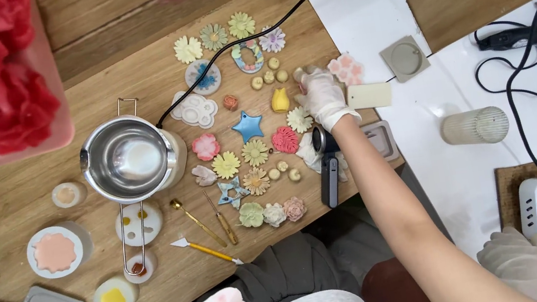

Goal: The recorder is pouring melted wax from a small pot into flower-shaped molds and then cleaning the pot.

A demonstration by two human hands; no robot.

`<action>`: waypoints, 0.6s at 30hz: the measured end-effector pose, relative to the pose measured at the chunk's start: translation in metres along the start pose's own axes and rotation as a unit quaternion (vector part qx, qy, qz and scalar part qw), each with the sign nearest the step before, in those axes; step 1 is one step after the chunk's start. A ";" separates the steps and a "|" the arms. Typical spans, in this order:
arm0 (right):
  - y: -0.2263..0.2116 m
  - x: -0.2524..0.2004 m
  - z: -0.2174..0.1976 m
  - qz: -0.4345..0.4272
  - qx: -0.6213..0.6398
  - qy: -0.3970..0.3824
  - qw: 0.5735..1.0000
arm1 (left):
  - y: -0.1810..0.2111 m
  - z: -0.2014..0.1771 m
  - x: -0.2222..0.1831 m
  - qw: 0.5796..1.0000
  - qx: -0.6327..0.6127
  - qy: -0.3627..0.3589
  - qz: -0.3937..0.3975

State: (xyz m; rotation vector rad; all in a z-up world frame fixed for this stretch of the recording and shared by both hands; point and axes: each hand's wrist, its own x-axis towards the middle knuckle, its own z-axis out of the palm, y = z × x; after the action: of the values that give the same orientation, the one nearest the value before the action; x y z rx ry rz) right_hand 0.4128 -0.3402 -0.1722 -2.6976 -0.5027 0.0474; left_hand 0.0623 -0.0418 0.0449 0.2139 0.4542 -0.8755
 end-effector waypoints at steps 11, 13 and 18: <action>-0.023 -0.031 -0.078 0.227 0.123 -0.139 0.956 | -0.030 -0.059 0.000 0.921 0.254 -0.044 0.293; 0.004 -0.030 -0.074 0.291 0.186 -0.144 0.927 | -0.040 -0.069 -0.003 0.891 0.266 0.016 0.367; 0.053 -0.017 -0.070 0.247 0.077 0.034 0.965 | -0.037 -0.059 -0.002 0.892 0.301 0.048 0.335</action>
State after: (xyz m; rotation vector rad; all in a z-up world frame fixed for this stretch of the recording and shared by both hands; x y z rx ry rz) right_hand 0.4221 -0.4181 -0.1290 -2.5921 0.1952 0.1235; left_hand 0.0147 -0.0424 -0.0059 0.9327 0.1568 -0.2938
